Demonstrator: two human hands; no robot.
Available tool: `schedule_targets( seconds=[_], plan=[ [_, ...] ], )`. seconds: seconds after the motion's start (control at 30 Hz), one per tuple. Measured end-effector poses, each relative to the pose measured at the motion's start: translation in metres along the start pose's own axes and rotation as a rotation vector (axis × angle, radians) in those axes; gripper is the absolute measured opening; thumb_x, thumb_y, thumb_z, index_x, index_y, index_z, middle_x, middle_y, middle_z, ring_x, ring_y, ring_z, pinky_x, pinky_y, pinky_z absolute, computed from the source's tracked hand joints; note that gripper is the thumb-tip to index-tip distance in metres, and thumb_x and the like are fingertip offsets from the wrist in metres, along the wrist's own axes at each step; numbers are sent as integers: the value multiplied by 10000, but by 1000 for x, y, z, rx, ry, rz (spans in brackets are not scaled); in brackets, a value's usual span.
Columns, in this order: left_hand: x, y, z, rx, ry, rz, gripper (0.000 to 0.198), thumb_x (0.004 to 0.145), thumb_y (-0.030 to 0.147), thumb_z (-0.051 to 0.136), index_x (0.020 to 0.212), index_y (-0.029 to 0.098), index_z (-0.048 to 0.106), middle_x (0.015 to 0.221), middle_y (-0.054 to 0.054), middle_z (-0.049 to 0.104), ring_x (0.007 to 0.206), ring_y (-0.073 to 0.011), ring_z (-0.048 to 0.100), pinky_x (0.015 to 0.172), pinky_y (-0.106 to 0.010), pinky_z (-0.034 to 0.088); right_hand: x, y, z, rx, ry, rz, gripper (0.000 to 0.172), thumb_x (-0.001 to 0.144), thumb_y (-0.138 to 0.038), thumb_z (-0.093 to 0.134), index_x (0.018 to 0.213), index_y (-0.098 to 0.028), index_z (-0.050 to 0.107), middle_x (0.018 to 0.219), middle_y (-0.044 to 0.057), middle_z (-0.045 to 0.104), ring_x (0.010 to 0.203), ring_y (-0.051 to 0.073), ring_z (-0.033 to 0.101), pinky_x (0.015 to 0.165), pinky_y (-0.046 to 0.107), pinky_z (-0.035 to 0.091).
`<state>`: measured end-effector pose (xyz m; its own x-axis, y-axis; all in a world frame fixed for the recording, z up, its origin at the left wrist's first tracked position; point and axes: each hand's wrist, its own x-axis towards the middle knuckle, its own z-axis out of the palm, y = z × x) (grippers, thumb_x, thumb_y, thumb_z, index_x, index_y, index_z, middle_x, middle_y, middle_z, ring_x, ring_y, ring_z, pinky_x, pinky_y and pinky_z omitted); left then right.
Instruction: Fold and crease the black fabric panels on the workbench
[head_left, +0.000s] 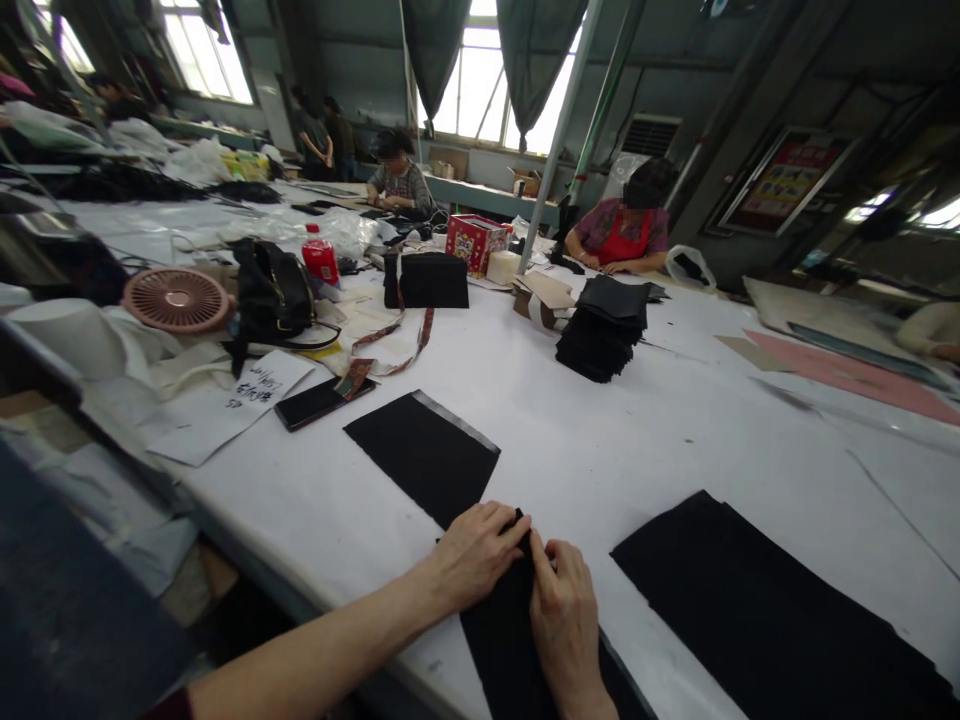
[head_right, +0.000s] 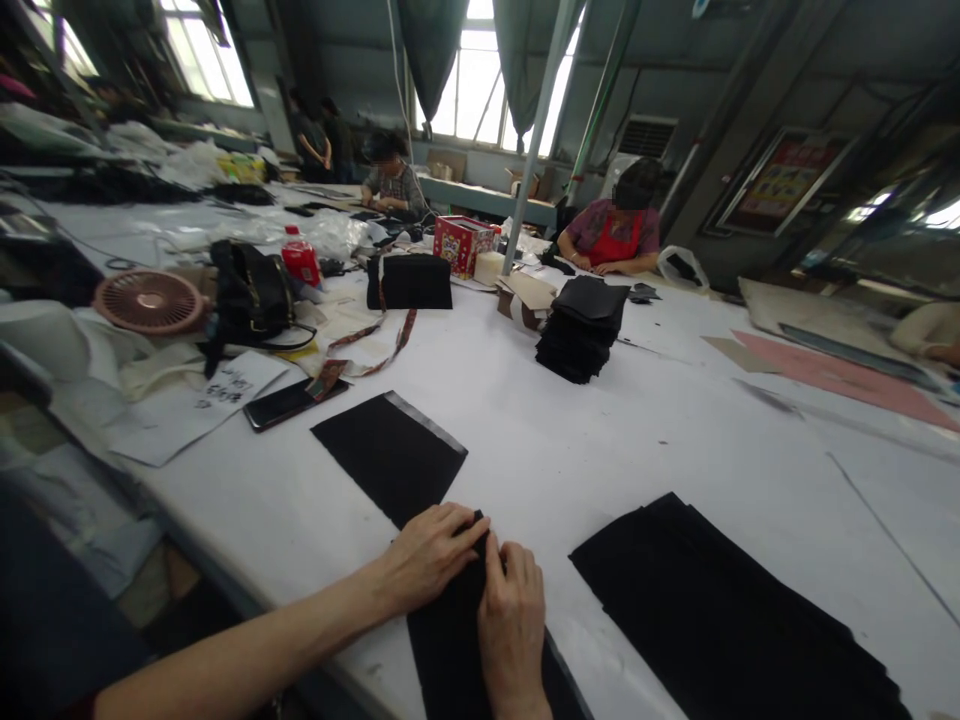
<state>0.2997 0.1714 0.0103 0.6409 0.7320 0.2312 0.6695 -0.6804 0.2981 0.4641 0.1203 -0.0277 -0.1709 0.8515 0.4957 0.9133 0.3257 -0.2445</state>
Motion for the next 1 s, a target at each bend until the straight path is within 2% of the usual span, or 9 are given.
schedule_targets(
  seconds=[0.23,0.5,1.0],
  plan=[
    [-3,-3,9,-22,38,-46,415,942,259,531,1342,210,434,1174,-65,559,1114,-230,503,947,-382,444,-2,3,6,-31,-4,-15,415,945,-98,321,1318,-197,472,928,89,535,846,232,500,762,393,457],
    [-2,-3,7,-34,32,-55,416,942,265,531,1343,200,440,1202,-72,548,1132,-238,490,962,-396,438,-3,4,8,-72,-14,-33,422,911,-56,359,1304,-142,485,954,102,536,867,238,496,768,389,450],
    [0,-1,8,-39,52,-83,418,922,251,557,1323,195,454,1197,-68,550,1119,-237,486,959,-398,443,-1,3,7,-96,-17,-43,425,892,-35,382,1288,-146,493,928,96,534,837,238,486,724,378,441]
  ],
)
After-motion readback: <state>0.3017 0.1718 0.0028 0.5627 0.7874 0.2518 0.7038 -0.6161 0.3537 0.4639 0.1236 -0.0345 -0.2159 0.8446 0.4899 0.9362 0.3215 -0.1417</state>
